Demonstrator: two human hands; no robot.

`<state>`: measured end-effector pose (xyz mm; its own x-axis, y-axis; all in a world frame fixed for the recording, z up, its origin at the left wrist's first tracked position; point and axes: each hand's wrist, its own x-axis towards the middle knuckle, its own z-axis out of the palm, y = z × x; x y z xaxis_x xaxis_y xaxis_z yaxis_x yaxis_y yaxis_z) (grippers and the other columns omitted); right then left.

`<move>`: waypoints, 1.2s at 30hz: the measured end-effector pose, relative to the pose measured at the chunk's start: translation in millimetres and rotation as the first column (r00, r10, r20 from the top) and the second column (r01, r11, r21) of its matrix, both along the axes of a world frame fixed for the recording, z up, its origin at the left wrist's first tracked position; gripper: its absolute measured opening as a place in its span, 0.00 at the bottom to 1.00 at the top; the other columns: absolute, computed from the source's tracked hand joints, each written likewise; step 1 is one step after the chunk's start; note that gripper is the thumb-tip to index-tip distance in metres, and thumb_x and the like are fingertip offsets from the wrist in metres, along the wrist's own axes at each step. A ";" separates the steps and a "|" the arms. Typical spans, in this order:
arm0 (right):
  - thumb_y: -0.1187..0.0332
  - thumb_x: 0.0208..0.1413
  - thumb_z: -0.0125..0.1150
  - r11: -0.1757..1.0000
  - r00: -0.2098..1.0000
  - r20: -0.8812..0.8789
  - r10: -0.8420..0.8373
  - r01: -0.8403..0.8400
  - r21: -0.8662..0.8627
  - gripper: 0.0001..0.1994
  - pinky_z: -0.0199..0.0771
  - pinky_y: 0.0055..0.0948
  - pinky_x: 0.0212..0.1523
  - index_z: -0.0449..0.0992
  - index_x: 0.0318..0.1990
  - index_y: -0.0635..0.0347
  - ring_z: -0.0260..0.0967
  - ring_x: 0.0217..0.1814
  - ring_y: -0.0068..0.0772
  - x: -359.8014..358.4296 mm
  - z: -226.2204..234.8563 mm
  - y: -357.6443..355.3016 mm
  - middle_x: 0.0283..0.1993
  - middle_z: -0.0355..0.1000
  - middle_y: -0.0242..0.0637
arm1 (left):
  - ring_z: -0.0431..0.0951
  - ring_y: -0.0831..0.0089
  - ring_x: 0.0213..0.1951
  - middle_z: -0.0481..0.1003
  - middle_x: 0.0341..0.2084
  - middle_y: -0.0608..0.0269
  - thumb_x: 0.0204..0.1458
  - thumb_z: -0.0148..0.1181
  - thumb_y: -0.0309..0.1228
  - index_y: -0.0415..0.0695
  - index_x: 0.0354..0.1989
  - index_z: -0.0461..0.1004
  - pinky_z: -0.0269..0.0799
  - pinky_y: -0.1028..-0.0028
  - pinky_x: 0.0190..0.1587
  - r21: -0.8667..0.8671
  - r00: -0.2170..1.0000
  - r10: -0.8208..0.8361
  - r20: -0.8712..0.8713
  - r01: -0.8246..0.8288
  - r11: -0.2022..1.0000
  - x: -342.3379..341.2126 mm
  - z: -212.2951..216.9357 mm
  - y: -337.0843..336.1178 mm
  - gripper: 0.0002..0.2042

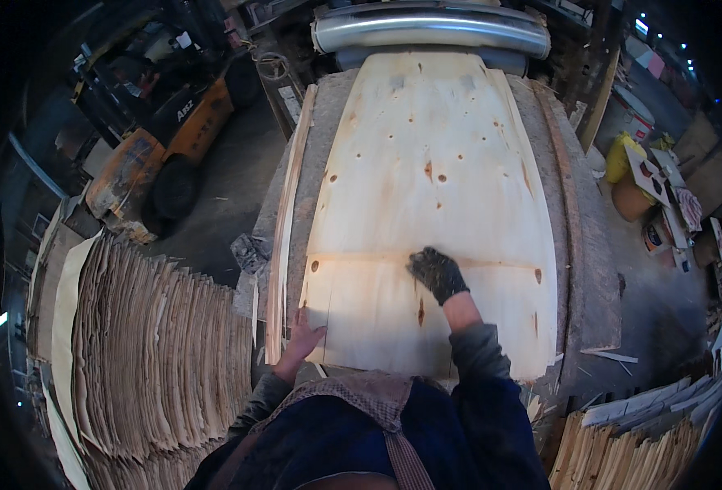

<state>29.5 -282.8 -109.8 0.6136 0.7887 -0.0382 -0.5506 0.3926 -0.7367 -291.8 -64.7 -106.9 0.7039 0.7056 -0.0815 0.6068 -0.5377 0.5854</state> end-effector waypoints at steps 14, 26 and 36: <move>0.67 0.59 0.46 0.935 0.882 -0.325 0.341 -0.355 0.019 0.22 0.57 0.52 0.60 0.54 0.60 0.56 0.58 0.60 0.54 -135.4 29.9 -47.5 0.58 0.60 0.50 | 0.69 0.67 0.49 0.68 0.47 0.54 0.39 0.59 0.18 0.34 0.52 0.62 0.65 0.72 0.49 -0.722 0.894 0.328 0.306 -0.007 0.692 -3.3 37.9 21.3 0.27; 0.60 0.55 0.55 0.952 0.883 -0.467 0.048 -0.181 -0.245 0.18 0.69 0.33 0.51 0.68 0.48 0.61 0.68 0.48 0.35 -224.4 33.0 -149.3 0.47 0.69 0.46 | 0.75 0.70 0.40 0.74 0.39 0.56 0.43 0.50 0.13 0.33 0.49 0.66 0.70 0.74 0.44 -0.782 0.797 0.324 0.509 0.272 0.560 -12.9 181.2 8.8 0.20; 0.61 0.56 0.54 0.984 0.891 -0.439 -0.114 0.041 -0.173 0.10 0.73 0.38 0.44 0.70 0.38 0.57 0.70 0.36 0.37 -190.8 62.8 -119.7 0.32 0.70 0.37 | 0.73 0.70 0.44 0.71 0.44 0.51 0.44 0.54 0.18 0.35 0.55 0.61 0.70 0.74 0.44 -0.605 0.852 0.208 0.481 0.151 0.782 0.5 141.3 35.5 0.25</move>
